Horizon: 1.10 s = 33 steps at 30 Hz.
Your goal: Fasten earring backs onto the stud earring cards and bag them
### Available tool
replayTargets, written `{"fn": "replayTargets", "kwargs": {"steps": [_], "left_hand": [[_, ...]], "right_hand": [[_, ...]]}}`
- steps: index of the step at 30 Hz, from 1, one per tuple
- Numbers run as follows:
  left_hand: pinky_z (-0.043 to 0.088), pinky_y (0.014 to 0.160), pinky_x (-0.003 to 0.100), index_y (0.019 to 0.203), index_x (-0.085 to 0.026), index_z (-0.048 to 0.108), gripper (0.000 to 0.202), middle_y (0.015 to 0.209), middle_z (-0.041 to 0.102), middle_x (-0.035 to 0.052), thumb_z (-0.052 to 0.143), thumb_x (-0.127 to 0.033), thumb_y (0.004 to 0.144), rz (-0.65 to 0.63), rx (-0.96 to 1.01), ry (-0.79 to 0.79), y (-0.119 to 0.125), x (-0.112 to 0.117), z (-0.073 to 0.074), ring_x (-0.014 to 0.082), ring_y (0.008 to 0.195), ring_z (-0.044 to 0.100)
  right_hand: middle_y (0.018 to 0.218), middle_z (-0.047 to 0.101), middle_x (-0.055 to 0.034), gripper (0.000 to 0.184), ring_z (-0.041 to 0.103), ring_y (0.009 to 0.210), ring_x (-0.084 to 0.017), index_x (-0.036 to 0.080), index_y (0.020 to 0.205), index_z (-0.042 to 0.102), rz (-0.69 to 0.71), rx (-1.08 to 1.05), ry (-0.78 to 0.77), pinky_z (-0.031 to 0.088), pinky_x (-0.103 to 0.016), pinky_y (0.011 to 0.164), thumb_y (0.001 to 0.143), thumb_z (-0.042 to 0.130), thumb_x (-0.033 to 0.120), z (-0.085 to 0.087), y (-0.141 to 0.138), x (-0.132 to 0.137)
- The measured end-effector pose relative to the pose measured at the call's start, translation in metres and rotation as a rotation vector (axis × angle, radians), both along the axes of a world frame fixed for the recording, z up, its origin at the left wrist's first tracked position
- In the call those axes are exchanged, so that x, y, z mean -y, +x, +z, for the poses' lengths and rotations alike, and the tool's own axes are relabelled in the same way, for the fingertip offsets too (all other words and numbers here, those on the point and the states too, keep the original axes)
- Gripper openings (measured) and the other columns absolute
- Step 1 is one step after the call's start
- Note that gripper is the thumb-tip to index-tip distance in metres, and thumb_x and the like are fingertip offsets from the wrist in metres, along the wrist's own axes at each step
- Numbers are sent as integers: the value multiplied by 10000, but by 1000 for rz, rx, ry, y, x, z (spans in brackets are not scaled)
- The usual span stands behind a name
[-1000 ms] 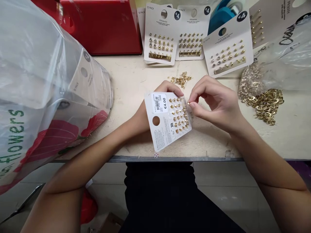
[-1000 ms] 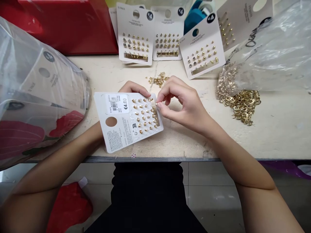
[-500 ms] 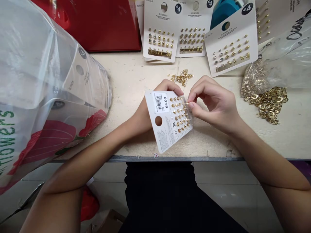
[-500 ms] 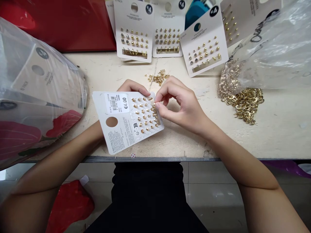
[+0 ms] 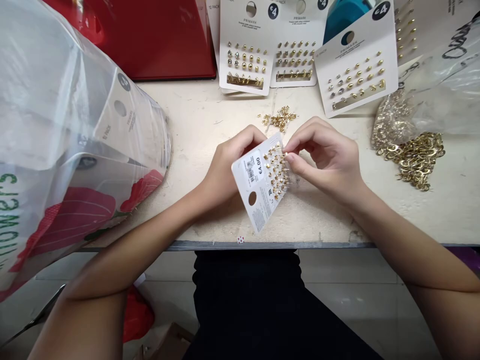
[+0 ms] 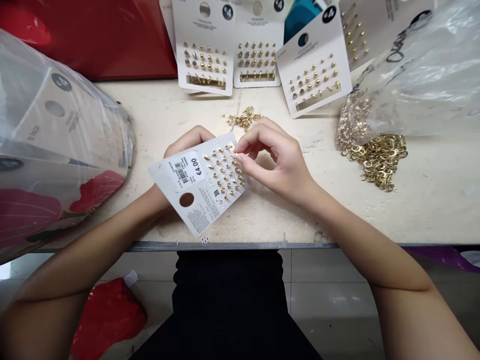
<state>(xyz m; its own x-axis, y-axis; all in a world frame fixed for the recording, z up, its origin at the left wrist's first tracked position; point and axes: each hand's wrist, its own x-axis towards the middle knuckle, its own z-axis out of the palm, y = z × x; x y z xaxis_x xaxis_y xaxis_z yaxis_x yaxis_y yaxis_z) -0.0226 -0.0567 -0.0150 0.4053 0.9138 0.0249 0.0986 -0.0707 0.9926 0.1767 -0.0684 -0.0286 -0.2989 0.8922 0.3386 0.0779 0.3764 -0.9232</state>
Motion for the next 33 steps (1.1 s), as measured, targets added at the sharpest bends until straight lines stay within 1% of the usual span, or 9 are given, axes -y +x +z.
{"fn": "replayTargets", "kwargs": {"steps": [3,5,9,11,14,20,26,31,33], "left_hand": [[393,531,239,736,-173,550,543,686,582,-2,776,-663,681,12,17,-29,-1,0,-1,92,592,483],[432,558,242,720,-168,565,562,686,593,3,786,-679,649,29,33,-4,1,0,-3,98,606,506],[497,622,235,691,-163,566,494,709,618,10,775,-610,720,52,50,53,4,0,-10,101,645,557],[507,627,243,697,-167,576,515,707,615,14,762,-646,710,59,50,63,4,0,-13,109,655,567],[505,614,260,717,-173,596,622,698,601,23,736,-770,617,50,57,64,2,-1,-15,129,662,572],[515,608,278,730,-175,596,693,683,580,29,710,-835,551,52,74,42,3,-1,-15,150,682,580],[501,564,252,693,-170,602,659,659,604,16,728,-804,566,67,114,61,5,-1,-17,116,606,566],[533,624,239,730,-157,642,430,761,687,37,810,-552,709,83,81,51,7,1,-16,123,691,648],[533,628,239,726,-159,626,398,755,679,33,796,-518,745,91,71,50,8,1,-14,118,686,639]], "right_hand": [[862,605,-43,74,572,780,-162,192,882,659,-34,5,11,495,-322,664,880,680,121,-3,-1,1],[831,617,-40,76,579,754,-160,186,850,653,-57,19,27,496,-321,650,874,683,120,-6,-2,1],[794,627,-38,83,592,703,-148,177,809,645,-84,-28,-16,487,-294,588,860,709,166,-14,-5,2],[789,635,-37,105,601,697,-145,178,805,643,-92,-60,-61,501,-287,581,864,722,215,-18,-7,3],[791,652,-34,142,621,705,-145,180,810,639,-98,-71,-93,545,-292,612,877,731,265,-20,-9,4],[790,667,-26,112,640,710,-145,179,820,640,-101,-94,-90,571,-296,633,882,722,224,-20,-10,5],[795,667,-25,89,643,715,-133,167,823,649,-86,-99,-71,567,-275,646,881,716,179,-20,-9,5],[797,661,-34,131,641,724,-140,170,811,651,-78,-85,-101,571,-277,648,879,736,244,-19,-11,5],[804,658,-33,117,642,731,-142,174,825,651,-86,-101,-81,571,-275,656,873,739,234,-18,-10,4]]}}
